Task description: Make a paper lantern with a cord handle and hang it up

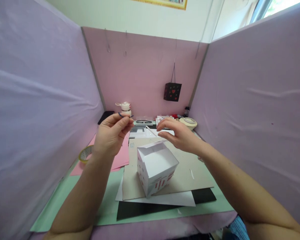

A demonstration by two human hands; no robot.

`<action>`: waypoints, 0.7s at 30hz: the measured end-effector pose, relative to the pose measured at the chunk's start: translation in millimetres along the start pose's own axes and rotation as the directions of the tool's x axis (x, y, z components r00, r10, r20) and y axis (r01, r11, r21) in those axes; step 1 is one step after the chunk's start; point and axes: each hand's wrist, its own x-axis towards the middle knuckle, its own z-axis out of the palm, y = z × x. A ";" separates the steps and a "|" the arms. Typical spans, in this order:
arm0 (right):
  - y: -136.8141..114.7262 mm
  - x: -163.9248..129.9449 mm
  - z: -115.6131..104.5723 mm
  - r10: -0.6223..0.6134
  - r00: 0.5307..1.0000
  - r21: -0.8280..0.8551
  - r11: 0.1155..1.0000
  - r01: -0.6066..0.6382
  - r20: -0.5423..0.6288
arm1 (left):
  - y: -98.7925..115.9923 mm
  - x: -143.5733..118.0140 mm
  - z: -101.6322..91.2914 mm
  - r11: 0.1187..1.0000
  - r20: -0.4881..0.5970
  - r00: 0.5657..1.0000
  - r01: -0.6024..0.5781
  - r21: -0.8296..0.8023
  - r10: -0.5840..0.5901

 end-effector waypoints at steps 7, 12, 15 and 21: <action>11.5 -62.9 -7.2 0.129 0.992 -0.044 0.991 -0.129 0.004 | -9.7 -9.7 -1.4 0.958 0.186 0.979 -0.134 0.252 0.088; 44.2 -119.5 -24.3 0.272 0.954 -0.207 0.933 -0.294 -0.128 | -28.5 -38.1 -23.3 0.847 0.214 0.927 -0.369 0.383 0.307; 81.0 -159.4 -38.9 0.469 0.867 -0.355 0.792 -0.497 -0.168 | -45.6 -57.3 -33.8 0.805 0.163 0.900 -0.436 0.403 0.405; 146.2 -213.5 -26.1 0.806 0.587 -0.532 0.465 -0.708 -0.077 | -69.9 -65.3 -40.3 0.803 0.139 0.930 -0.365 0.471 0.341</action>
